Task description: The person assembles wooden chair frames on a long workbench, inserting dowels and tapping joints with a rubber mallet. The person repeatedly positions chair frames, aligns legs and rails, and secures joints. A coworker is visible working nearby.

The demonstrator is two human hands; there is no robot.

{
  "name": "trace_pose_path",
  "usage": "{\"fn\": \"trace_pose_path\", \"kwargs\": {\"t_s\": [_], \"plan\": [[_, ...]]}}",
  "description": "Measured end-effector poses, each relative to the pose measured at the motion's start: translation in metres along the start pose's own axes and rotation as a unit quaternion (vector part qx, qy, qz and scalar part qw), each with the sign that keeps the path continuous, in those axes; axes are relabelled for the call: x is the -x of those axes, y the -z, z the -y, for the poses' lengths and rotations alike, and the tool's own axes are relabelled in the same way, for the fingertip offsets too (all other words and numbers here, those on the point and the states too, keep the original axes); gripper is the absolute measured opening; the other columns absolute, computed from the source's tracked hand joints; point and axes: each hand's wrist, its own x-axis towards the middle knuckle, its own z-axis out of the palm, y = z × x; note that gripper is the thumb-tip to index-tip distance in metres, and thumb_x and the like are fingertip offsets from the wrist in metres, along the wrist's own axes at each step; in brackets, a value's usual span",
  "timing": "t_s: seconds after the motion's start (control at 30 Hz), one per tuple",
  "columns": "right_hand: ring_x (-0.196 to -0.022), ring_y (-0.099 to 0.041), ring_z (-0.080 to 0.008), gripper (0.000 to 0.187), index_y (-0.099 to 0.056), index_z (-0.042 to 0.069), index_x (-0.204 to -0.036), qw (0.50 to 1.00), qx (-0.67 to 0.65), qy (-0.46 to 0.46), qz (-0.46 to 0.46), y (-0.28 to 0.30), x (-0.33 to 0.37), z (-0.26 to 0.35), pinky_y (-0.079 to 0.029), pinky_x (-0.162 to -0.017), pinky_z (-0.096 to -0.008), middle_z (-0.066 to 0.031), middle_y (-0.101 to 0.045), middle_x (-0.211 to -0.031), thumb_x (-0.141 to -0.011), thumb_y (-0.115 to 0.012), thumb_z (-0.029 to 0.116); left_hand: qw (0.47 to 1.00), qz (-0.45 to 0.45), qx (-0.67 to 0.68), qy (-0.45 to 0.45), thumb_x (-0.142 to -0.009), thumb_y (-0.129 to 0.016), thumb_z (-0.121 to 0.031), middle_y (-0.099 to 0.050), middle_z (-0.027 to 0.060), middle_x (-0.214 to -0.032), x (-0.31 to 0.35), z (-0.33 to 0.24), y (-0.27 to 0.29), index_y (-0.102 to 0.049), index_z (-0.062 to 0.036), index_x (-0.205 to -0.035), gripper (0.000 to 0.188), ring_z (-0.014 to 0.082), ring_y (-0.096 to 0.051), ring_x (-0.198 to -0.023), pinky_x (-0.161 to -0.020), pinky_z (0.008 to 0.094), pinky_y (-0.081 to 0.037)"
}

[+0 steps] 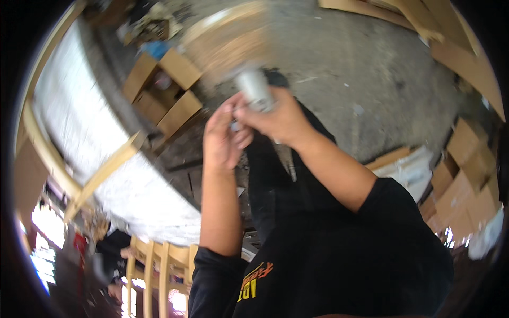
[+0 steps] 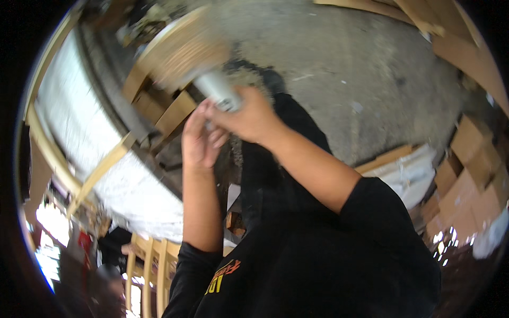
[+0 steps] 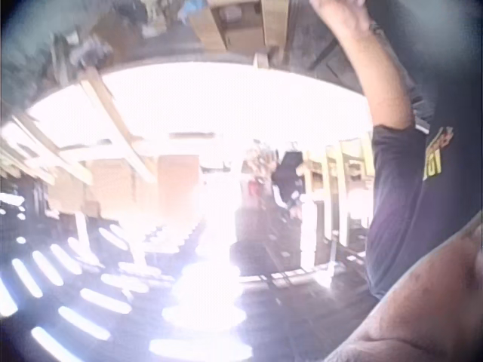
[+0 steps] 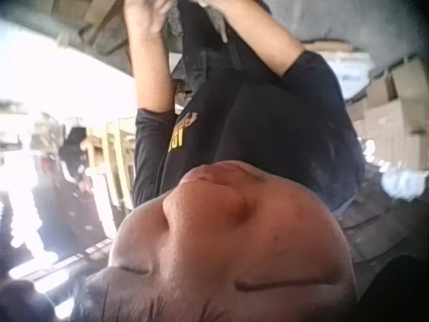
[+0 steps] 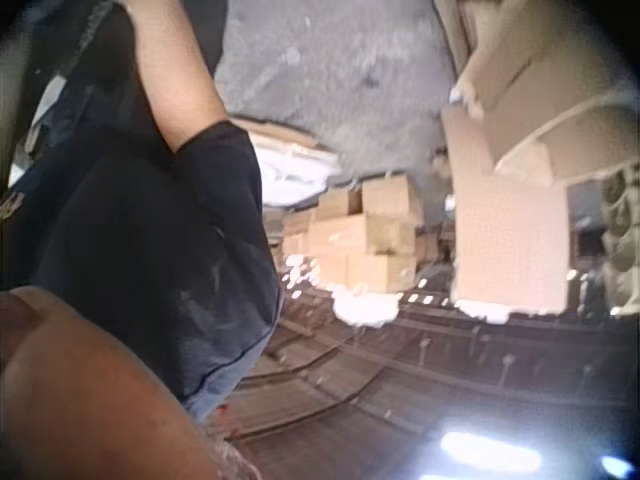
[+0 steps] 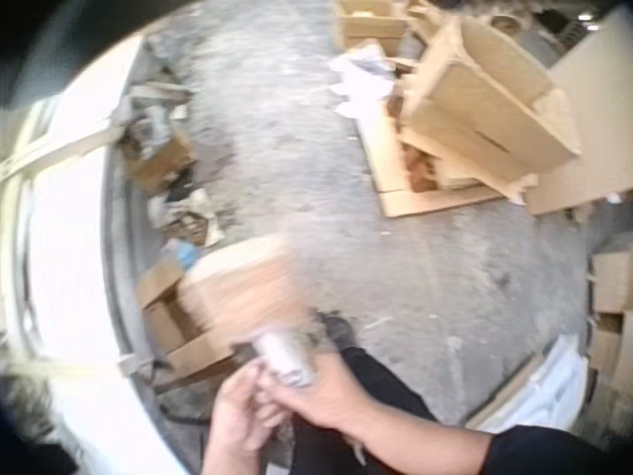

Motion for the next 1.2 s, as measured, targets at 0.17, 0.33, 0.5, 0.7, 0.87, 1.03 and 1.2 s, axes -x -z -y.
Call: {"fn": "trace_pose_path", "kwargs": {"t_s": [0.17, 0.33, 0.5, 0.7, 0.87, 1.03, 1.2], "plan": [[-0.047, -0.051, -0.0098, 0.018, -0.064, 0.003, -0.088, 0.944, -0.298, -0.128, 0.066, -0.036, -0.044, -0.009, -0.042, -0.045, -0.0300, -0.0016, -0.056, -0.063, -0.085, -0.076, 0.015, 0.980, -0.119, -0.094, -0.128, -0.100, -0.054, -0.011, -0.039, -0.0037, -0.068, 0.029, -0.038, 0.025, -0.060, 0.0027, -0.126, 0.031, 0.0064, -0.034, -0.052, -0.044, 0.0207, -0.027], [-0.045, -0.048, -0.0089, 0.017, -0.062, 0.005, -0.095, 0.884, -0.365, -0.204, 0.210, -0.132, -0.074, -0.039, -0.039, -0.045, -0.0295, 0.0024, -0.051, -0.063, -0.089, -0.074, 0.016, 0.618, -0.273, -0.643, -0.360, -0.091, -0.070, -0.009, -0.060, -0.0009, -0.078, 0.079, -0.134, 0.087, -0.071, -0.0044, -0.111, 0.020, 0.0072, -0.045, -0.064, -0.057, 0.0252, -0.039], [-0.043, -0.048, -0.0108, 0.016, -0.059, 0.005, -0.082, 0.856, -0.395, -0.229, 0.242, -0.200, -0.089, -0.061, -0.038, -0.044, -0.0311, 0.0004, -0.053, -0.062, -0.083, -0.074, 0.012, 0.397, -0.109, -0.836, -0.363, -0.079, -0.079, -0.014, -0.052, 0.0052, -0.080, 0.078, -0.183, 0.104, -0.072, -0.0105, -0.112, 0.035, 0.0207, -0.052, -0.076, -0.072, 0.0344, -0.043], [-0.043, -0.048, -0.0079, 0.011, -0.066, 0.006, -0.087, 0.862, -0.397, -0.198, 0.246, -0.211, -0.092, -0.076, -0.040, -0.044, -0.0285, 0.0034, -0.051, -0.060, -0.088, -0.072, 0.015, 0.366, -0.040, -0.854, -0.368, -0.072, -0.080, -0.013, -0.048, 0.0068, -0.082, 0.059, -0.194, 0.124, -0.073, -0.0126, -0.108, 0.037, 0.0263, -0.053, -0.081, -0.076, 0.0387, -0.044], [-0.043, -0.048, -0.0091, 0.015, -0.063, 0.006, -0.081, 0.871, -0.381, -0.194, 0.242, -0.209, -0.091, -0.073, -0.038, -0.044, -0.0289, 0.0019, -0.051, -0.059, -0.085, -0.074, 0.014, 0.388, -0.032, -0.849, -0.357, -0.073, -0.079, -0.008, -0.049, 0.0088, -0.085, 0.056, -0.194, 0.130, -0.074, -0.0102, -0.108, 0.035, 0.0262, -0.053, -0.082, -0.073, 0.0386, -0.047], [-0.044, -0.047, -0.0093, 0.016, -0.062, 0.004, -0.082, 0.867, -0.390, -0.194, 0.242, -0.210, -0.091, -0.073, -0.037, -0.044, -0.0288, 0.0004, -0.051, -0.059, -0.084, -0.075, 0.013, 0.393, -0.022, -0.839, -0.377, -0.072, -0.078, -0.007, -0.048, 0.0076, -0.082, 0.054, -0.195, 0.130, -0.075, -0.0102, -0.103, 0.031, 0.0255, -0.053, -0.080, -0.070, 0.0381, -0.047], [-0.044, -0.047, -0.0092, 0.018, -0.062, 0.003, -0.086, 0.875, -0.374, -0.201, 0.232, -0.209, -0.091, -0.071, -0.037, -0.044, -0.0286, -0.0001, -0.052, -0.061, -0.084, -0.076, 0.014, 0.398, -0.022, -0.842, -0.364, -0.072, -0.078, -0.006, -0.049, 0.0069, -0.082, 0.054, -0.197, 0.128, -0.074, -0.0100, -0.102, 0.030, 0.0251, -0.054, -0.079, -0.068, 0.0379, -0.047]]}}
